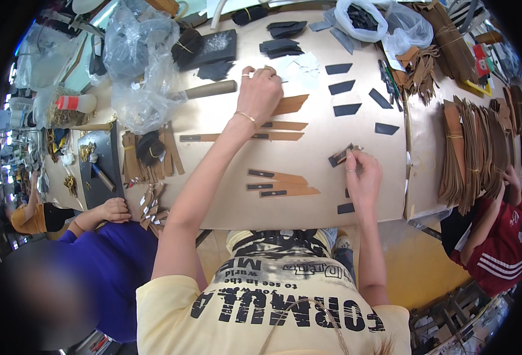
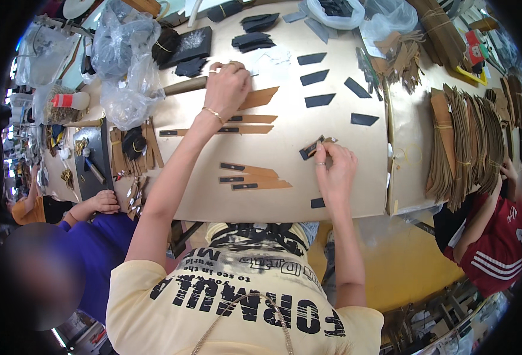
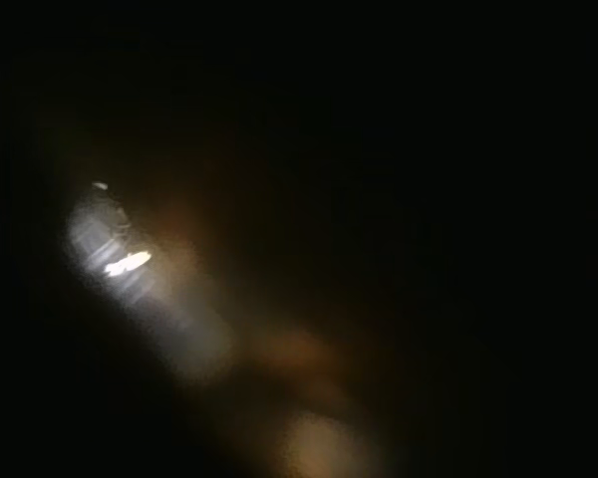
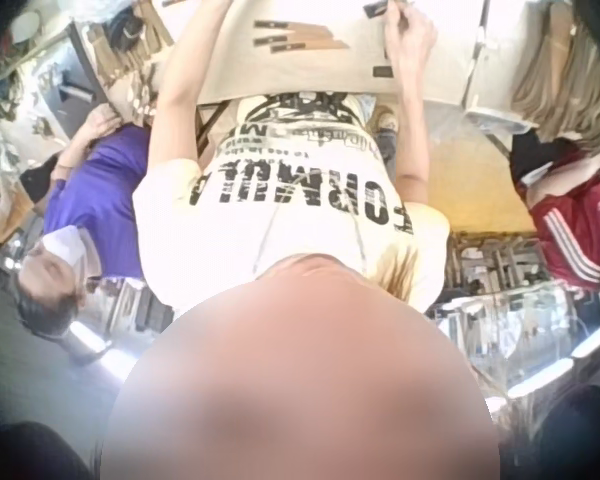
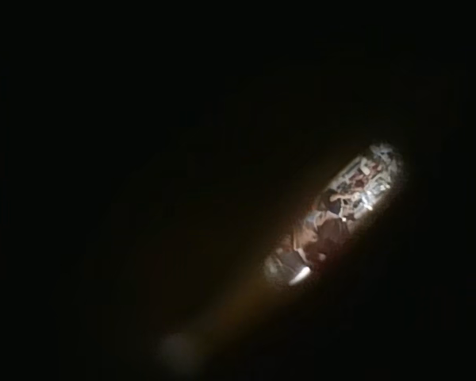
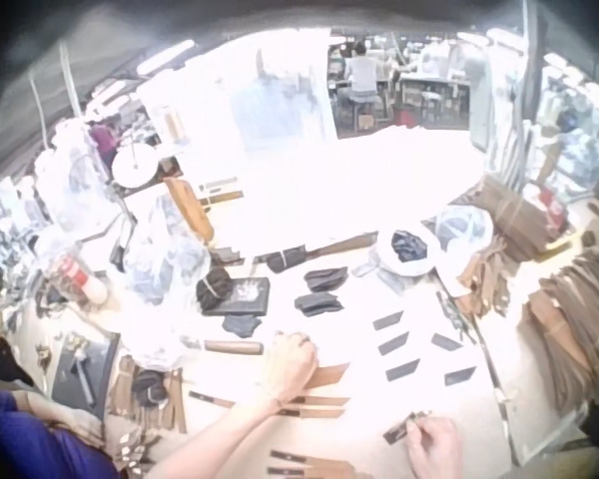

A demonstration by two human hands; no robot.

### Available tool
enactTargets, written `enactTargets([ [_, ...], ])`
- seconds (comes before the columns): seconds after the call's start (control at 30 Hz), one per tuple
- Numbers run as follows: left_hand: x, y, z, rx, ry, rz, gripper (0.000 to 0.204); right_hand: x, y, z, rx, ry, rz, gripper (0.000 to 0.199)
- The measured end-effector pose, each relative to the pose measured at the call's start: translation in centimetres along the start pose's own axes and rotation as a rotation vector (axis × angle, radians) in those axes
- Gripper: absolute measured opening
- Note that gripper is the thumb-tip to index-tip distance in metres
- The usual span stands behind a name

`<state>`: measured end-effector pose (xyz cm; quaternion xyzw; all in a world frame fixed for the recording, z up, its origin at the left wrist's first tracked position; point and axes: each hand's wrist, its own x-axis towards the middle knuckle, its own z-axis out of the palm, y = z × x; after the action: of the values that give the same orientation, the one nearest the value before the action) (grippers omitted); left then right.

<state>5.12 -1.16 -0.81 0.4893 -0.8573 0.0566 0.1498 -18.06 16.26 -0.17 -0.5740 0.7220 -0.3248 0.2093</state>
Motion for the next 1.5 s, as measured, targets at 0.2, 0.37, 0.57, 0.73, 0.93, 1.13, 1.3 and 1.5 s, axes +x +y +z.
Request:
enactTargets([
  [0.2, -6.7, 8.4, -4.3, -0.128, 0.169, 0.045, 0.004, 0.2, -0.2, -0.1, 0.013, -0.046, 0.063, 0.020],
  [0.37, -9.1, 15.7, -3.1, -0.202, 0.134, -0.072, 0.006, 0.2, -0.2, -0.1, 0.045, -0.018, 0.068, 0.021],
  [0.57, -9.7, 17.1, -2.3, -0.095, 0.007, -0.082, 0.005, 0.3, 0.4, 0.2, 0.070, -0.013, 0.075, 0.021],
  [0.73, -10.1, 17.7, -1.7, -0.094, 0.005, -0.092, 0.012, 0.3, 1.0, 0.0, 0.170, -0.054, 0.092, 0.023],
  [0.93, -10.5, 19.1, -0.3, -0.192, 0.064, -0.201, 0.016, 0.0, 1.1, 0.1, 0.328, -0.110, 0.121, 0.027],
  [1.13, -10.5, 20.5, 0.7, -0.255, -0.016, -0.217, 0.019, -0.3, 2.4, -0.1, 0.290, -0.150, 0.054, 0.029],
  [1.3, -11.8, 19.8, 0.4, -0.204, 0.019, -0.102, 0.025, -1.2, 3.2, -0.7, 0.023, -0.173, -0.345, 0.035],
  [1.5, -11.9, 17.6, -0.6, -0.400, -0.133, -0.077, 0.020, -0.5, 2.4, -0.8, 0.225, -0.353, -0.123, 0.041],
])
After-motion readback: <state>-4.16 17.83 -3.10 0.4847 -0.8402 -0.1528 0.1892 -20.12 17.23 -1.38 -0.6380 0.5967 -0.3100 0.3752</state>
